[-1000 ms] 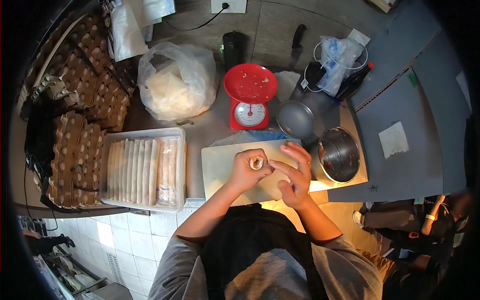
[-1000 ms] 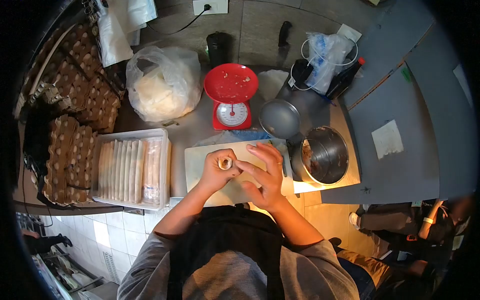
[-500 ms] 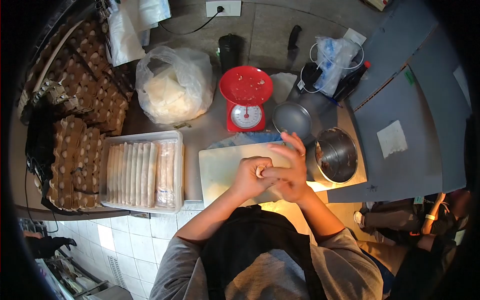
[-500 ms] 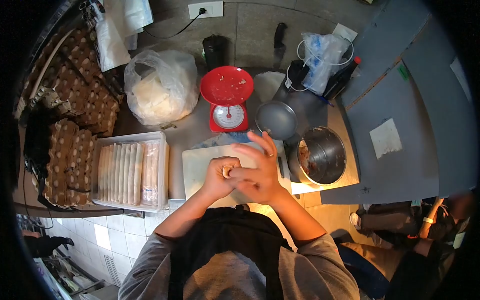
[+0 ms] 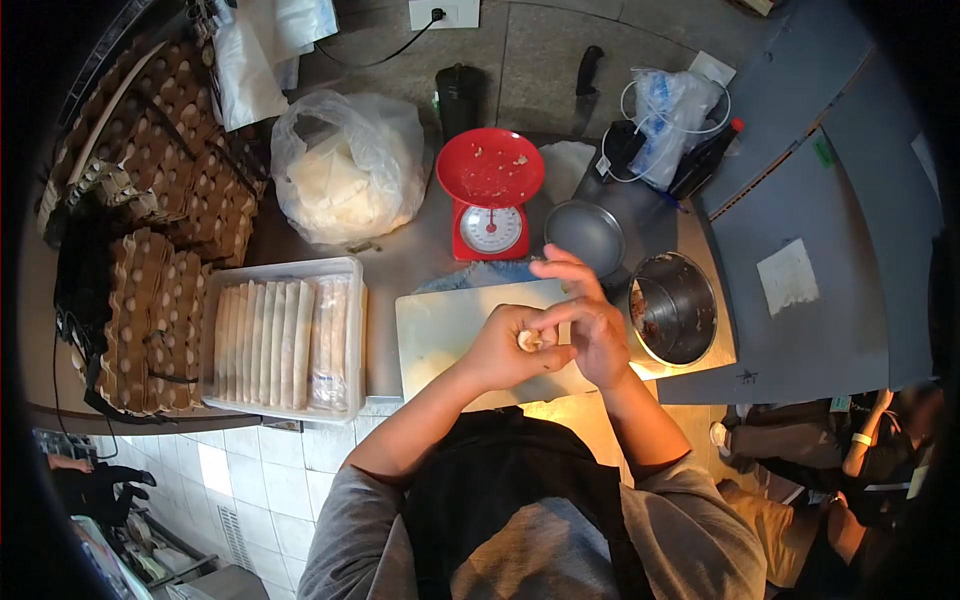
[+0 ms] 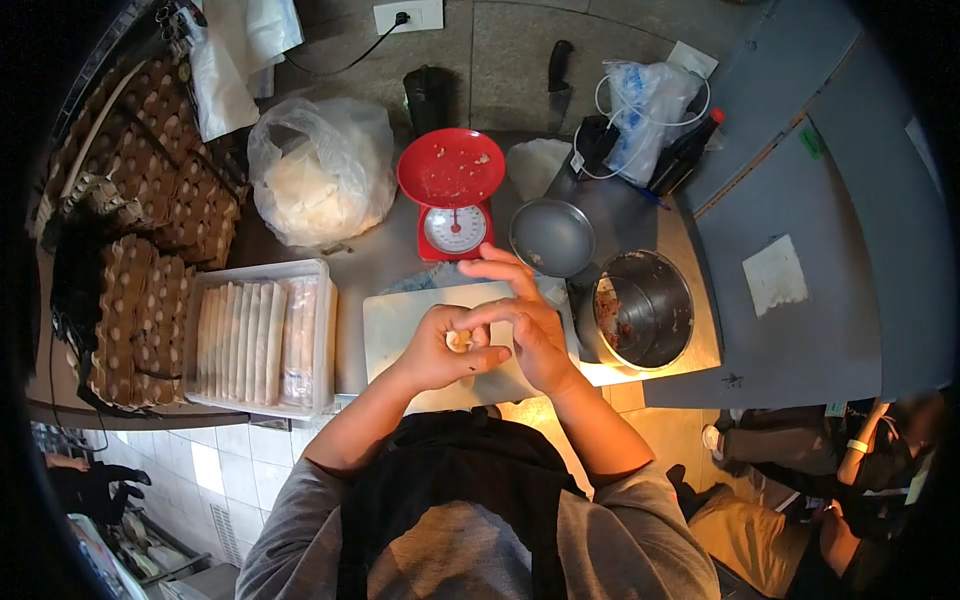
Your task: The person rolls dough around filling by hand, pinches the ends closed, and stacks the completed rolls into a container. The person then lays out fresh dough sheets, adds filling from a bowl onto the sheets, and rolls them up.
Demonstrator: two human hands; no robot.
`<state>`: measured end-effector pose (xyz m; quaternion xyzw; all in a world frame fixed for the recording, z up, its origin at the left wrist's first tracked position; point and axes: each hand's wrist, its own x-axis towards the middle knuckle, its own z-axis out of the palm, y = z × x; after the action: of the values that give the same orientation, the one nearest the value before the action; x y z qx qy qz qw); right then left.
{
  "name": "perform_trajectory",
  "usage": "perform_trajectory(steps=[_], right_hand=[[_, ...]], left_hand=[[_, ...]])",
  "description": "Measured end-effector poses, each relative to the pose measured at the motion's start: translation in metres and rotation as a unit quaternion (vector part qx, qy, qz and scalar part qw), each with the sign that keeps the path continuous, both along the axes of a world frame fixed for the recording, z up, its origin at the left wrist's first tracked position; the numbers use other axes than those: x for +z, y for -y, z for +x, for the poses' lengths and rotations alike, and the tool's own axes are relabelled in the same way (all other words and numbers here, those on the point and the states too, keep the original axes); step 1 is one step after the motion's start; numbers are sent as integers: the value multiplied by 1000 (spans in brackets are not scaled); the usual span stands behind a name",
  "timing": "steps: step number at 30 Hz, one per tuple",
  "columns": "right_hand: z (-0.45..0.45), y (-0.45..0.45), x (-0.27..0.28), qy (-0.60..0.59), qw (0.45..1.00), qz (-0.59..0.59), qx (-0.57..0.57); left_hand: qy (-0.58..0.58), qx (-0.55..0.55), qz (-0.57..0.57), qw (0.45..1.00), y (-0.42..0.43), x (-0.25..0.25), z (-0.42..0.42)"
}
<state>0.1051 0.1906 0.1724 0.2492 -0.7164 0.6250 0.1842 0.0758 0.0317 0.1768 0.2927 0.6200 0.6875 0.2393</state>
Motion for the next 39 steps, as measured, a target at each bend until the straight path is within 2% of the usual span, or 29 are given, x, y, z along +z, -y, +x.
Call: perform_trajectory(steps=[4,7,10,12,15,16,19,21,23,31,37,39], right_hand=[[1,-8,5,-20,998,54,26],[-1,-11,13,-85,985,152,6],[-4,-15,12,-92,981,169,16],[-5,-19,12,-78,987,140,18],[10,-26,13,-69,986,153,-14],[20,-26,12,-66,984,165,-32],[43,-5,7,-155,911,355,-139],[48,5,3,-174,882,393,-195],[53,15,6,-165,861,418,-237],[53,31,21,-133,862,424,-244],[39,35,25,-121,861,443,-217],[24,21,23,-93,922,350,-136]], left_hand=[[20,-24,35,999,-3,-5,2],[49,-38,72,995,-6,-3,1],[24,-26,64,997,-7,-8,1],[-18,1,59,998,-9,-13,0],[-33,106,77,991,-16,-4,8],[-73,171,71,980,-19,-9,10],[-191,325,53,925,-25,-25,14],[-266,386,41,883,-28,-24,14],[-291,426,37,856,-32,-23,14],[-386,475,-20,790,-35,-20,11],[-381,457,24,803,-31,-27,8],[-346,455,-23,820,-26,-29,9]])
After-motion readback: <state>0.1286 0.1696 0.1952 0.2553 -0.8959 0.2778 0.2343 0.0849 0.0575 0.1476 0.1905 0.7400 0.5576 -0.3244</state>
